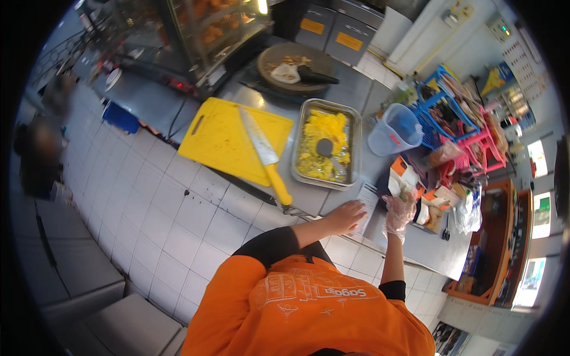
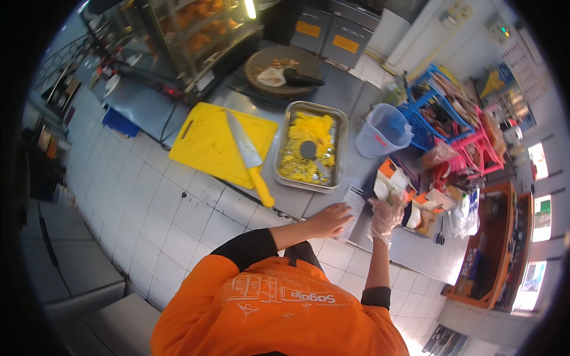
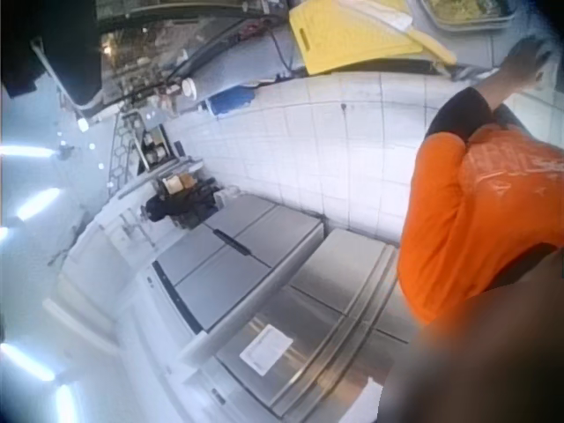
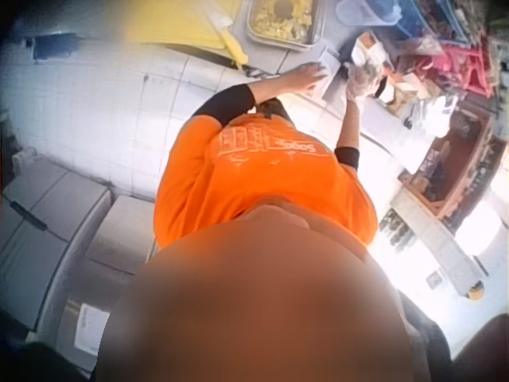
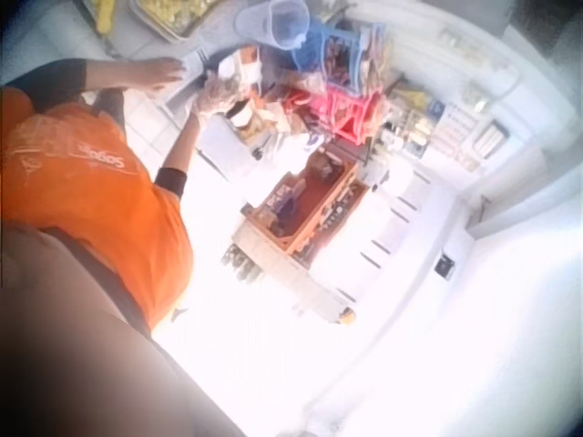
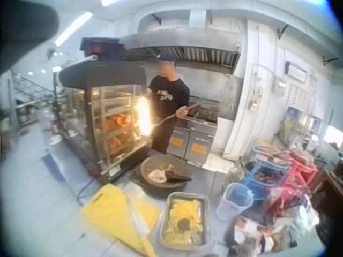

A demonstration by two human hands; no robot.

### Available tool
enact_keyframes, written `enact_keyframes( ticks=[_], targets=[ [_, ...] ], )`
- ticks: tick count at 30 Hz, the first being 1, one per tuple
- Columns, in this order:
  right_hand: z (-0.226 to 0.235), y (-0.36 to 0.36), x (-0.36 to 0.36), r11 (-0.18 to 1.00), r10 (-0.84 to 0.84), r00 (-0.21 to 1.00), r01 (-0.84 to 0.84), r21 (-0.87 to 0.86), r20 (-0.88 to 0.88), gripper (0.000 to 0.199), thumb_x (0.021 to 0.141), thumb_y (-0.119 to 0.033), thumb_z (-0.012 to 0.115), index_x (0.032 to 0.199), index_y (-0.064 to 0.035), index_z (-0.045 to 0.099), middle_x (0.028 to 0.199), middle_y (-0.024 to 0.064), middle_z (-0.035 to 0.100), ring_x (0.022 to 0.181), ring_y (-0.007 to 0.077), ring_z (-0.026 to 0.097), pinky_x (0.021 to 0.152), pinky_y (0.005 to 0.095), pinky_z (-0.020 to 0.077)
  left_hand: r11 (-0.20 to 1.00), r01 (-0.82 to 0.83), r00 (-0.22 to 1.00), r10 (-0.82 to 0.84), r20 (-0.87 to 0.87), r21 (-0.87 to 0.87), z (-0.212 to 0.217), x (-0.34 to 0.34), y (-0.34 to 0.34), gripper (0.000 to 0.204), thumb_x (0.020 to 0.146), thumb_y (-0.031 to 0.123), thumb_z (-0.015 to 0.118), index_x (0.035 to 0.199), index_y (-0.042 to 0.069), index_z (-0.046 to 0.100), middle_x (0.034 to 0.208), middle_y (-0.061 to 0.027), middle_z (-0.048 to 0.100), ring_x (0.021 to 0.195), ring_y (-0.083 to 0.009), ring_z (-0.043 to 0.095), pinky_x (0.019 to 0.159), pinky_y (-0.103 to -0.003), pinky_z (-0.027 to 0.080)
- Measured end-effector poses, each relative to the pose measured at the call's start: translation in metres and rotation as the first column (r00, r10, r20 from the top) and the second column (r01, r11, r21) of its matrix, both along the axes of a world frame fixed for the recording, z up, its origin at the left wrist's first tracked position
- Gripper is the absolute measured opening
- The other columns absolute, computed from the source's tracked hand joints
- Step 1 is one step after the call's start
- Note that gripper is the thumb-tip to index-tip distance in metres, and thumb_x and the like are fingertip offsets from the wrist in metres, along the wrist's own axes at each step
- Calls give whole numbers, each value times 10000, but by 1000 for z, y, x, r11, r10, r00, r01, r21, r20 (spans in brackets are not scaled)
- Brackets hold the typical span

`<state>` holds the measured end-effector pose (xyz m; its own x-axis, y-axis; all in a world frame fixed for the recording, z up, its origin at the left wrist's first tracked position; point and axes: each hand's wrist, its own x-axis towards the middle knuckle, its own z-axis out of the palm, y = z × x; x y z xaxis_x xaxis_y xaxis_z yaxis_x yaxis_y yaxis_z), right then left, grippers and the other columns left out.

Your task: The person assembles a takeout meal by placing steamed buns and sliced fried chicken into a box, adding a side of yellow rice, and including a small snack packet. They then seal the box and place it into a plastic bag for delivery.

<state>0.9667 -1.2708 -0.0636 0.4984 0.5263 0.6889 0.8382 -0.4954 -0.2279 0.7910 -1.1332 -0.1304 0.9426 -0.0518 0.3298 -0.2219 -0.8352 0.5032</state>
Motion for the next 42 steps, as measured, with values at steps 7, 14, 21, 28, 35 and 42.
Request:
enact_keyframes(
  ticks=[7, 14, 21, 28, 35, 42],
  targets=[
    [7, 38, -67, 980, -194, 978, 191, -46, -70, 227, 849, -262, 703, 1039, -140, 673, 1310, 138, 542, 1204, 342, 518, 968, 484, 419, 987, 127, 955, -95, 280, -98, 49, -84, 40, 691, 903, 287, 625, 1517, 181, 327, 1587, -158, 232, 1443, -392, 242, 1157, -517, 232],
    [17, 154, -166, 891, 374, 831, -445, -87, -412, 174, 928, -223, 635, 857, -69, 675, 763, 126, 642, 718, 308, 632, 688, 430, 496, 600, -578, 689, 722, 63, -553, 38, -274, 105, 483, 948, 158, 572, 1419, 154, 465, 1468, -161, 384, 1355, -360, 362, 1101, -456, 299],
    [54, 328, -272, 632, 732, 594, -775, 5, -334, 173, 948, -160, 569, 1082, -88, 650, 1041, 155, 670, 916, 357, 641, 782, 432, 508, 233, -731, 380, 920, -99, -641, -3, -370, 161, 118, 851, 191, 737, 848, 75, 723, 1259, -77, 594, 1172, -288, 496, 1013, -389, 386],
    [117, 513, -342, 659, 751, 582, -686, 308, -312, 489, 954, -137, 593, 1427, -111, 471, 1257, 133, 620, 956, 228, 621, 891, 354, 492, 188, -879, 405, 779, -478, -439, -90, -491, 296, 213, 817, 235, 770, 706, 64, 706, 1155, -102, 648, 1097, -281, 552, 934, -386, 431],
    [145, 653, -394, 751, 624, 689, -399, 527, -369, 611, 961, -126, 593, 1509, -57, 332, 1385, 116, 471, 1026, 186, 551, 949, 323, 434, -2, -995, -89, 489, -868, 101, -157, -725, 346, 491, 814, 53, 534, 1288, 170, 587, 1325, -193, 551, 1252, -349, 521, 1029, -419, 453],
    [150, 684, -414, 733, 590, 744, -331, 594, -314, 666, 960, -154, 608, 1517, 1, 277, 1442, 195, 433, 1064, 235, 492, 1028, 371, 382, -904, -215, -325, 422, -846, -368, -163, -784, 317, 338, 900, 69, 535, 1238, 81, 546, 1056, -79, 620, 817, -186, 624, 643, -301, 532]
  ],
)
